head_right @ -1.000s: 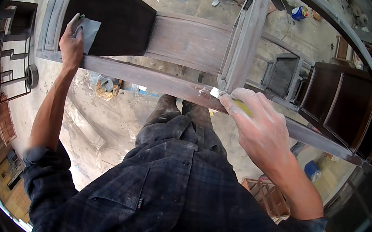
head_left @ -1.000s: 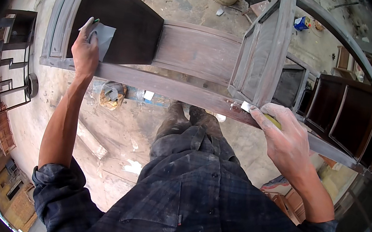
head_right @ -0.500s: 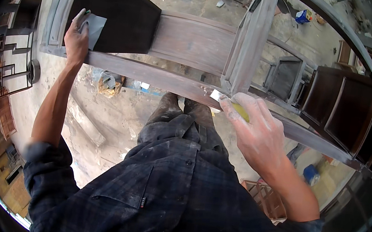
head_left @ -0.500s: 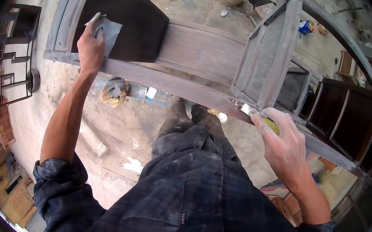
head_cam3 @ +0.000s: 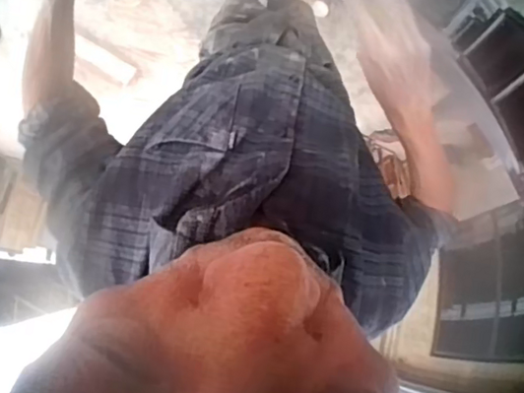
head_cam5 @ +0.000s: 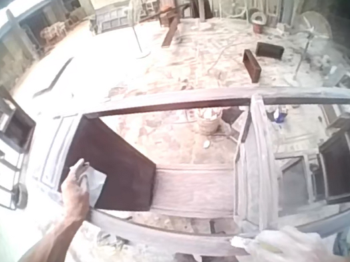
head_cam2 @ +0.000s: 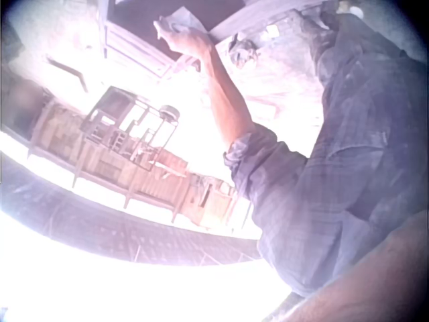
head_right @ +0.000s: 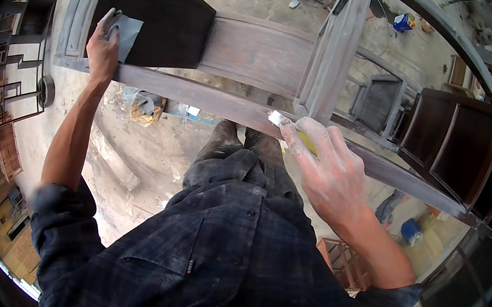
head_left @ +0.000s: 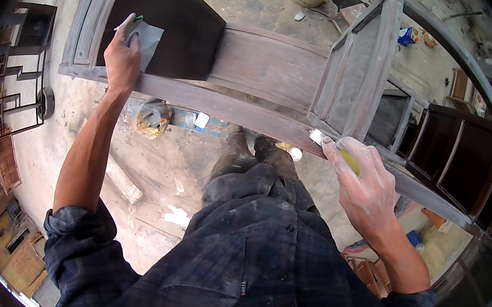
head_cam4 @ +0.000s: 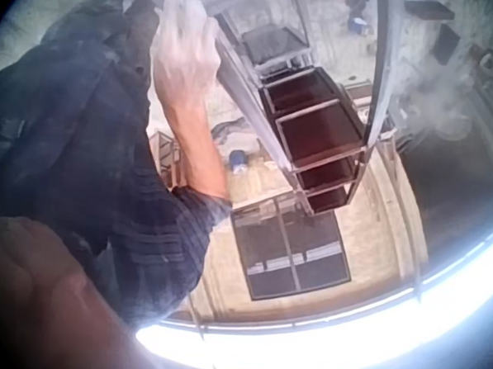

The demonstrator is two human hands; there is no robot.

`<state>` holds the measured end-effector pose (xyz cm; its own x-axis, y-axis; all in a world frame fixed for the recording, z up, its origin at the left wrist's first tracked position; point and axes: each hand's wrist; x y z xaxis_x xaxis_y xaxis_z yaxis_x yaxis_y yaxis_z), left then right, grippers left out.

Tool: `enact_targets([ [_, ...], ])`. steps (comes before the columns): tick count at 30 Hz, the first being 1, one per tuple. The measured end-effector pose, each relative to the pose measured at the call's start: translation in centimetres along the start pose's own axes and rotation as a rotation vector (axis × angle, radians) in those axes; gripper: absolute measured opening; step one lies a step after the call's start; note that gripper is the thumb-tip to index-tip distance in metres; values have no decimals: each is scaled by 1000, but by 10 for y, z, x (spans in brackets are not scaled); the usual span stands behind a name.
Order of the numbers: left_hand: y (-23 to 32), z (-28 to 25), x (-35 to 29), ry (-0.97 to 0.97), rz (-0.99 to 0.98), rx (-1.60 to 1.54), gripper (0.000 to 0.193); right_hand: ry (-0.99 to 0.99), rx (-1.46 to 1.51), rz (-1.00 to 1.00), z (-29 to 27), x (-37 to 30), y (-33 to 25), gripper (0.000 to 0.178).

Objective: The person sands the surface of a wooden cabinet using a sanding block and a scraper tool. They work on the top edges and the front panels, alternating between scraping and sanding motions to smooth the wood.

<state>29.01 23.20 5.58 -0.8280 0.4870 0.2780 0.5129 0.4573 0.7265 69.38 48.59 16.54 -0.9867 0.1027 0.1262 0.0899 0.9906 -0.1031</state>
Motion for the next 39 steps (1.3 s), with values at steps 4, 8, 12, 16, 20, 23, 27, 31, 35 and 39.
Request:
enact_targets([
  [4,-3,0,0,-3,-10,-9,45,-3,11,15,1,-2,-1,45],
  [8,0,1,0,-4,-11,0,45,1,21,30,2,5,-5,46],
  [12,2,-1,-1,-6,-30,15,46,4,35,31,2,2,-5,47],
  [16,3,0,0,-9,-8,6,46,5,18,42,1,3,-6,46],
  [20,1,0,0,-5,-24,-3,46,-1,19,41,1,1,-7,46],
  [23,3,1,0,-5,-21,-13,46,9,21,36,3,4,-6,45],
  [27,1,0,0,-4,-10,7,45,0,11,35,3,3,-6,45],
  [31,-1,0,0,-4,-13,4,45,-23,19,48,4,5,-7,45],
  [35,1,0,1,-1,10,13,45,17,31,42,3,2,-7,44],
  [39,-1,0,0,1,-12,-2,45,-5,29,38,2,5,-7,45],
])
Point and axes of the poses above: each hand's wrist, its own x-axis towards the middle knuckle, its own z-axis out of the palm, y = z × x, and after that the axes turned 14 degrees about -x, right-handed
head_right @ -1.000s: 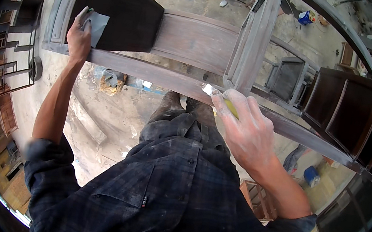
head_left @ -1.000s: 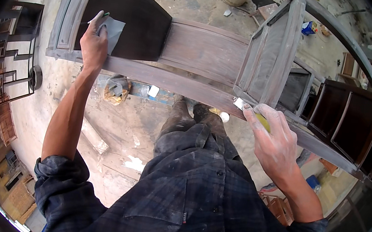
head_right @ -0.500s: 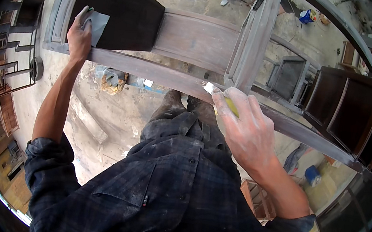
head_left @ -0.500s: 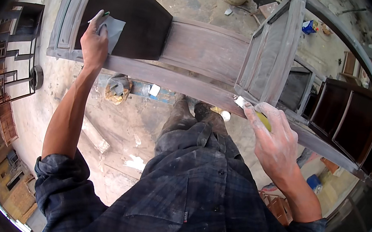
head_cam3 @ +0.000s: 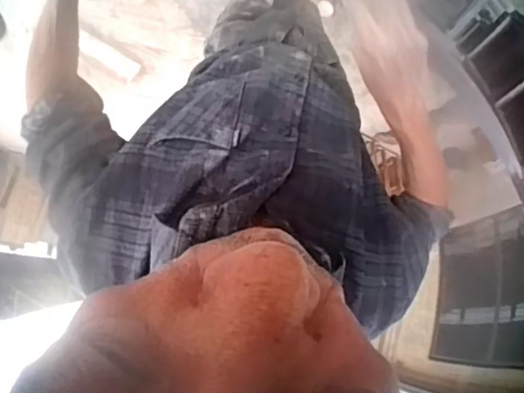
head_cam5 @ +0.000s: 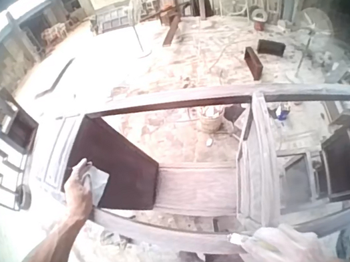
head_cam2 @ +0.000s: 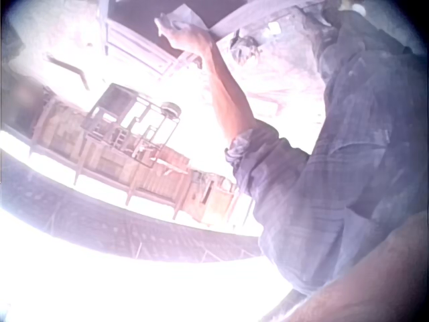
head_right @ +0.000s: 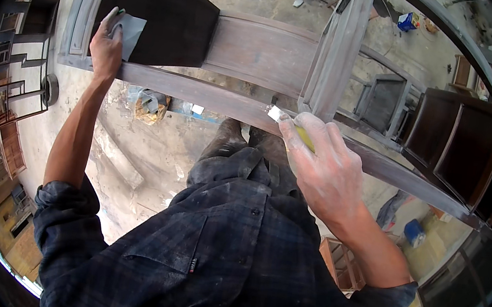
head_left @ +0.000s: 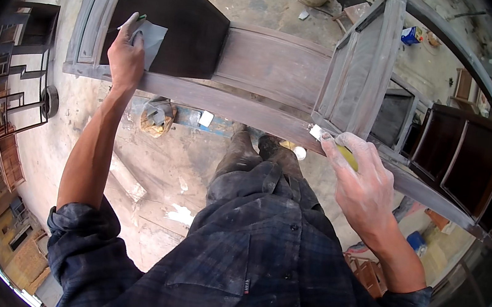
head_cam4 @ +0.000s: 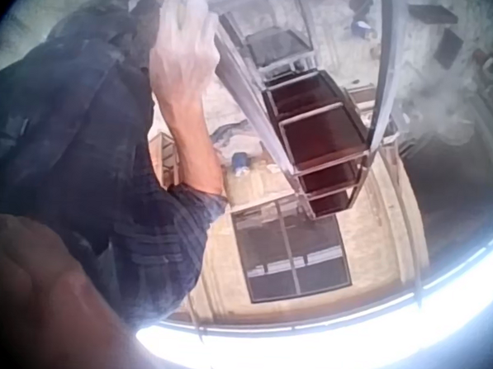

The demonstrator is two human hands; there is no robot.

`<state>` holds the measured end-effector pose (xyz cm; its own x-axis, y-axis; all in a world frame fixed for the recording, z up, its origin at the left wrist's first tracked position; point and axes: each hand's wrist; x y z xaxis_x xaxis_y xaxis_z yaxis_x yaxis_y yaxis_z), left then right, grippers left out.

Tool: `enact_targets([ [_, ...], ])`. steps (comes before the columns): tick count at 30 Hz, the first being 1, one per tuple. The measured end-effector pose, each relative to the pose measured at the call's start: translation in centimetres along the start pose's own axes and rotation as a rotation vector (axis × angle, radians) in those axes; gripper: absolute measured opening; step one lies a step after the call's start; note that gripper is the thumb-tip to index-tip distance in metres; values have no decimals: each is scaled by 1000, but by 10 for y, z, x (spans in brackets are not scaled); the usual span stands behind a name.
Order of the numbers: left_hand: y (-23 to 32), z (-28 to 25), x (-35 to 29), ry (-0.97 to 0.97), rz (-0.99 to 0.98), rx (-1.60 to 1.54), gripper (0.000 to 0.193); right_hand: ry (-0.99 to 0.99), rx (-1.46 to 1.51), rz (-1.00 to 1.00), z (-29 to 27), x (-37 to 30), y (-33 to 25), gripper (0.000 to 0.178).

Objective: The person sands the surface of a wooden cabinet using a sanding block and a scraper tool. They work on the top edges and the front panels, alternating between scraping and sanding motions to smooth the wood.

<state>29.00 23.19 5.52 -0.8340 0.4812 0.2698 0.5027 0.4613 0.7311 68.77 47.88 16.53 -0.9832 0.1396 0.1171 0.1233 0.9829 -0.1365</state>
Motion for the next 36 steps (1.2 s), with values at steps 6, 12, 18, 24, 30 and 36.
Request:
enact_targets([
  [6,3,0,1,-3,5,21,45,15,5,2,2,1,0,47],
  [12,-3,0,1,0,9,-6,46,3,-3,-2,3,0,1,48],
  [18,-2,-1,1,-6,6,7,45,-17,1,8,-1,-1,1,49],
  [24,0,-1,0,-8,-1,4,46,-2,17,19,-2,-6,0,49],
  [30,4,0,1,-11,1,10,46,50,3,20,2,-14,1,48],
  [36,0,-1,1,-12,-15,13,46,25,-11,17,1,-5,0,42],
])
Point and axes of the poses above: each hand's wrist, its own x-axis towards the middle knuckle, its own z-axis out of the palm, y = z × x, and after that the axes turned 14 degrees about -x, right-handed
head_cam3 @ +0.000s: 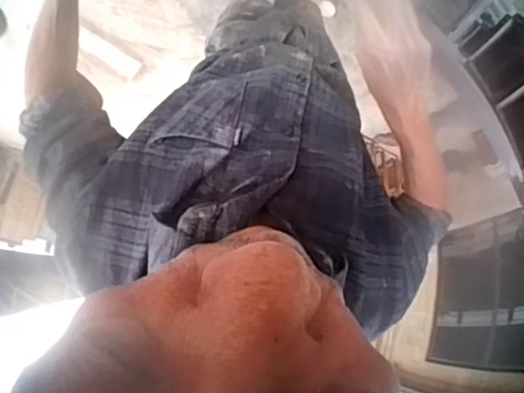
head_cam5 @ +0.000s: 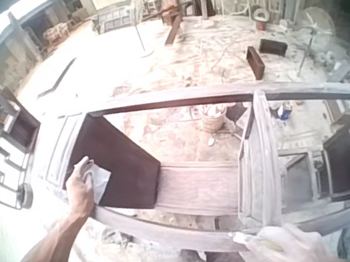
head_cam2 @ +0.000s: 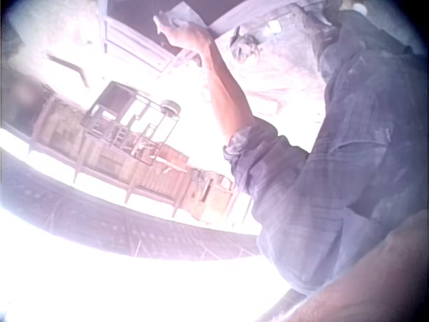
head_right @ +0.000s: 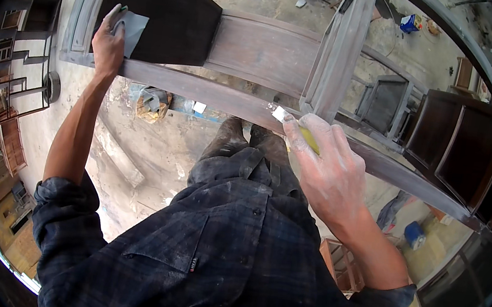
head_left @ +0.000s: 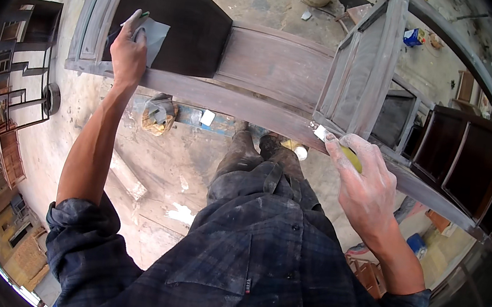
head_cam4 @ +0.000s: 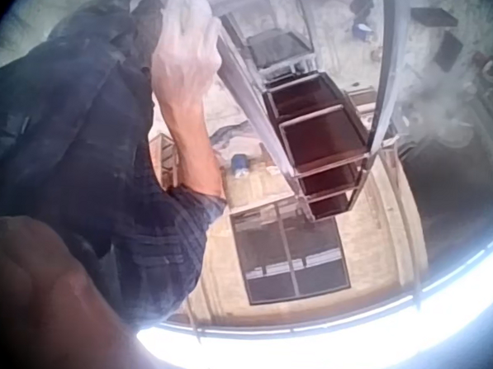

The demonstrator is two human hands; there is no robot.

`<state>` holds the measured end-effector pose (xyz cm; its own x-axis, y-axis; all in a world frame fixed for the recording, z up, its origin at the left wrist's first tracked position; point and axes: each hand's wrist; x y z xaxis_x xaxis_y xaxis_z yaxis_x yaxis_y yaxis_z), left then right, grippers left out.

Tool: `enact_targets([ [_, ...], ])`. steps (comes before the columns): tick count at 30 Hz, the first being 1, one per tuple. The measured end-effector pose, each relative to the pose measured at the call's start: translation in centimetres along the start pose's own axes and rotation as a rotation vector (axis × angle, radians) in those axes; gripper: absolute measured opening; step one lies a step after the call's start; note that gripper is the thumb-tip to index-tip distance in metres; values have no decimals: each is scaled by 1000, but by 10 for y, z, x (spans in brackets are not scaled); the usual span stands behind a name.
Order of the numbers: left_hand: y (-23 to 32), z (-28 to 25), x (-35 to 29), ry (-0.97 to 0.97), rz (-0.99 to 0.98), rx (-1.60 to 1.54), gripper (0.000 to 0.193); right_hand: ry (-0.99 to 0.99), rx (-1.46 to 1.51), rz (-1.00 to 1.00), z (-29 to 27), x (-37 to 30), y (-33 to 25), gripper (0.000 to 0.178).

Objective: The person sands the surface of a wooden cabinet using a sanding block and a scraper tool. They work on the top edges and the front panels, alternating between scraping and sanding motions to smooth the wood.

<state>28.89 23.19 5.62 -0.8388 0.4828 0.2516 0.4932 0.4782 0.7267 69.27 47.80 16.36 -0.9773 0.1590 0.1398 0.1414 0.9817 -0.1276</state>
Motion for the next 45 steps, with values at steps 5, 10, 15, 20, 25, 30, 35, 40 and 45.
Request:
enact_targets([
  [5,4,0,1,-9,-28,13,46,2,6,0,-1,2,0,40],
  [10,3,0,0,-1,-12,15,46,-1,6,2,0,-1,0,40],
  [15,3,0,0,-4,-25,11,46,-5,-5,-7,0,2,1,41],
  [20,4,-1,-1,-5,-22,-3,46,-29,17,0,0,8,0,43],
  [25,6,0,0,-1,-39,26,46,13,-1,-2,2,-1,2,43],
  [30,1,0,0,9,-14,20,46,-27,5,6,-2,6,-1,42],
  [35,1,1,0,5,2,4,46,-47,-5,10,-3,7,1,43],
  [40,4,0,1,-8,-30,-7,46,-20,5,7,-2,7,1,44],
  [45,1,0,-1,11,-4,-3,45,-11,25,-2,-1,7,2,44],
])
Point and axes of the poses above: each hand's wrist, its own x-axis towards the middle knuckle, its own z-axis out of the palm, y = z × x, and after that the axes turned 14 degrees about -x, right-handed
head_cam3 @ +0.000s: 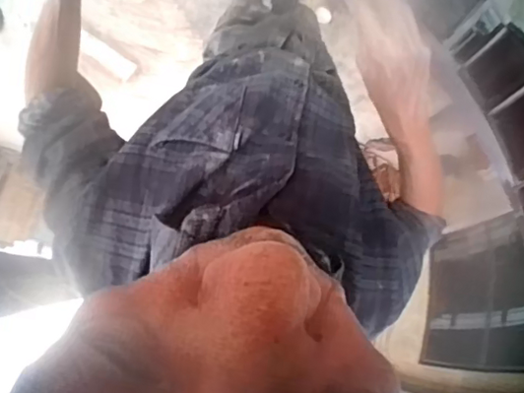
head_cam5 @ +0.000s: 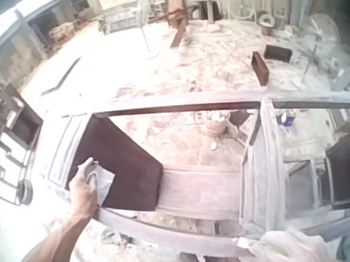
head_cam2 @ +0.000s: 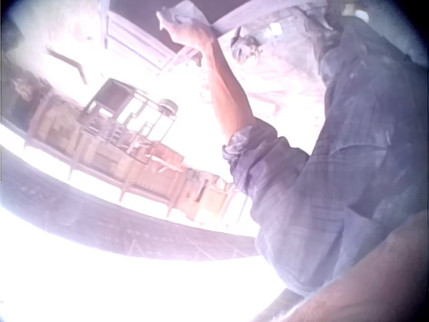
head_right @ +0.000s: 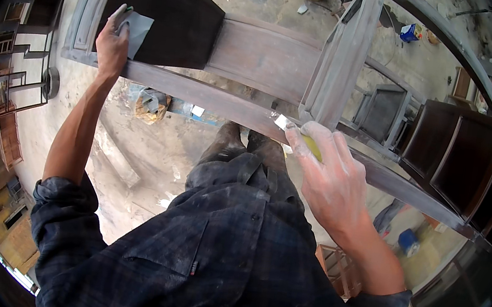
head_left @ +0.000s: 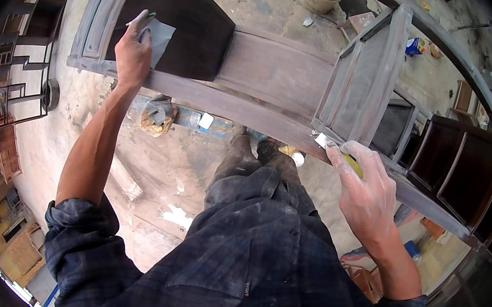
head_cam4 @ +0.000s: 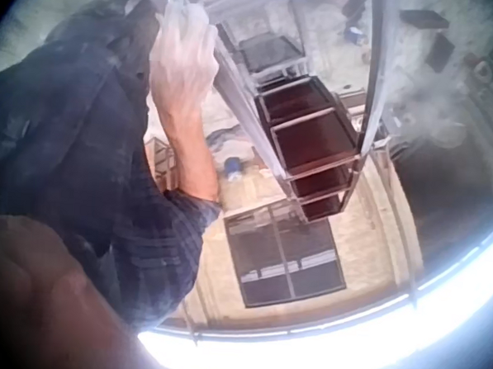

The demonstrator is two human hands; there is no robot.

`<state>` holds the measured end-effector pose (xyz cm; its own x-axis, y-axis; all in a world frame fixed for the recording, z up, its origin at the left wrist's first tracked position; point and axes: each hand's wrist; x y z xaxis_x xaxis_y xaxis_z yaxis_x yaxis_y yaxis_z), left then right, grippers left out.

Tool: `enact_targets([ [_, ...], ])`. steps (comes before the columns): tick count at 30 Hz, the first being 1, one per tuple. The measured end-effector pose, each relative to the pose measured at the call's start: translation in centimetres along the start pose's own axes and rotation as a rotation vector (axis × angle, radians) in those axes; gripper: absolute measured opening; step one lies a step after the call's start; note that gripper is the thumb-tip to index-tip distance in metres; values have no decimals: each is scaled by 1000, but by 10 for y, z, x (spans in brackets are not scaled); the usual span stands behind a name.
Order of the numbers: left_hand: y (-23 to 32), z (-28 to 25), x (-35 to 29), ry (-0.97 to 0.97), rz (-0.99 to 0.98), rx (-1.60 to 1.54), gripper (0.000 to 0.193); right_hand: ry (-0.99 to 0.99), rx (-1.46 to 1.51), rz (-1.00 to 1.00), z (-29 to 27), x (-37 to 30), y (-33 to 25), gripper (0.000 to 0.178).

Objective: The person sands the surface of a wooden cabinet using a sanding block and a scraper tool. They work on the top edges and the front panels, alternating between scraping and sanding motions to smooth the wood.

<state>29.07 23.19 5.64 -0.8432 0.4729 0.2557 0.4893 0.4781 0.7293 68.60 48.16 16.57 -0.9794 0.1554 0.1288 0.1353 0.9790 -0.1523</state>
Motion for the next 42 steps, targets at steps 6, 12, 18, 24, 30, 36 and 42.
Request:
enact_targets([
  [6,-2,2,-1,15,30,12,45,-39,-17,5,-1,2,0,52],
  [12,0,1,-2,17,0,22,44,-53,-18,28,-5,-13,3,59],
  [18,-3,2,0,14,17,16,43,-30,-40,-5,-1,-5,3,59],
  [24,-3,2,0,13,14,22,43,-24,-56,-28,0,-7,4,58],
  [30,-8,2,1,14,34,8,43,-47,-60,-34,0,-6,4,57],
  [36,-9,1,2,13,45,14,42,-22,-42,-36,4,-2,3,56],
  [42,-4,2,1,17,38,19,42,1,-36,-52,5,-3,4,56],
])
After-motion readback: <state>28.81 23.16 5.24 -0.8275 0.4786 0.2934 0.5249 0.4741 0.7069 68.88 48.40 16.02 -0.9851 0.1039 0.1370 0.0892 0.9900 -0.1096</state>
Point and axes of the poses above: each hand's wrist, its own x-axis towards the middle knuckle, its own z-axis out of the palm, y = z × x, and after that the axes turned 14 degrees about -x, right-handed
